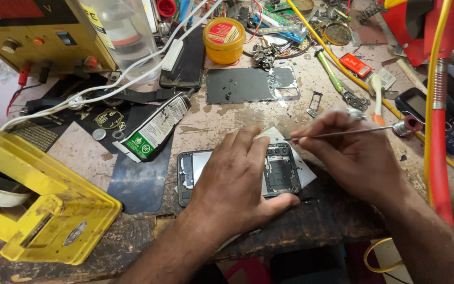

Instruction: The person works on a disassembled smartphone at a cluttered repair bench, holding the phone frame steady with one hand while using a thin metal tool with the other to scrape and pry old adhesive and residue from the phone's edges and back panel. They periodically reposition the phone and continue scraping around its perimeter.

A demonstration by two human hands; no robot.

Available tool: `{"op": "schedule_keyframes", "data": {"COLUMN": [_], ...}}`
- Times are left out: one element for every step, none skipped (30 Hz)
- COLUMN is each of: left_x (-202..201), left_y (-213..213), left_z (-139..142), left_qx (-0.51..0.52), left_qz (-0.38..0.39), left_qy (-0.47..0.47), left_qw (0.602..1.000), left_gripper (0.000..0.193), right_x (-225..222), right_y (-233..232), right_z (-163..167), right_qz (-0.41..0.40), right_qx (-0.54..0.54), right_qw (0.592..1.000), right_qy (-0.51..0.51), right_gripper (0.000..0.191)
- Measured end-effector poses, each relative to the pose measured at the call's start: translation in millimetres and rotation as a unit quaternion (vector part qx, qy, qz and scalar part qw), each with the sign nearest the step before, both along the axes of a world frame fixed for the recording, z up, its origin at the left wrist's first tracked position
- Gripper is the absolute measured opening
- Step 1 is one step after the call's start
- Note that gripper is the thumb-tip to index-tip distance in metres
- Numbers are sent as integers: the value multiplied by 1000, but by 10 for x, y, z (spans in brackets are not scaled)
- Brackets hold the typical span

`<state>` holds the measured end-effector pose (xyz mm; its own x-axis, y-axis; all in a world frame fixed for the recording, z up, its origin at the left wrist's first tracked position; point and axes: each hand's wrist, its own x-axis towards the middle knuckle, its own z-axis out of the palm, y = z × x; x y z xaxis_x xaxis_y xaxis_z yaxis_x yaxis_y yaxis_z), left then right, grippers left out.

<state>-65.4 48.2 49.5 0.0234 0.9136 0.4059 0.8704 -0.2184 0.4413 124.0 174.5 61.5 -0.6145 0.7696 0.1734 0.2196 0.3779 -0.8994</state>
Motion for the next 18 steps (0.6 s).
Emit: {"op": "schedule_keyframes", "data": {"left_x": [0,3,-1,-1,-4,-16,-29,-39,-50,-57,-68,-81,-91,-99,-112,-119,-124,-128], "left_y": [1,3,3,4,4,2,-1,2,2,1,2,5,8,9,6,4,2,1], "left_z": [-1,0,6,13,22,32,43,51,59,62,64,64,61,54,48,38,30,20], "left_qx": [1,16,32,49,21,-8,-37,-27,-18,-10,-9,-7,-6,2,9,16,22,28], "left_qz": [-2,4,11,17,24,32,40,39,38,37,35,33,30,24,18,13,11,10], "left_qy": [3,10,19,27,37,48,59,51,44,36,31,26,21,18,17,14,17,21], "left_qw": [1000,1000,999,998,999,998,997,998,998,999,999,999,999,1000,1000,1000,1000,999], "left_gripper": [104,106,109,112,112,113,113,112,110,108,108,108,108,107,106,104,103,103], "right_x": [-25,-53,-87,-123,-163,-200,-233,-265,-295,-320,-347,-371,-393,-413,-435,-451,-464,-471], "right_y": [16,47,86,133,183,231,275,320,350,372,390,404,412,420,425,434,443,449], "right_z": [31,71,116,163,212,260,310,359,401,436,469,497,521,540,555,571,588,600], "right_qz": [15,31,46,86,126,166,188,211,234,250,267,283,285,288,290,312,334,356], "right_qx": [15,30,44,77,110,143,152,163,171,163,156,149,154,160,165,180,196,211], "right_qw": [998,994,987,981,973,962,954,945,936,932,927,922,917,911,905,900,894,887], "right_qy": [-51,-101,-149,-155,-160,-164,-177,-189,-200,-206,-212,-218,-234,-249,-263,-244,-224,-204], "right_gripper": [5,4,3,3,3,3,3,4,4,3,3,4,6,9,12,11,9,8]}}
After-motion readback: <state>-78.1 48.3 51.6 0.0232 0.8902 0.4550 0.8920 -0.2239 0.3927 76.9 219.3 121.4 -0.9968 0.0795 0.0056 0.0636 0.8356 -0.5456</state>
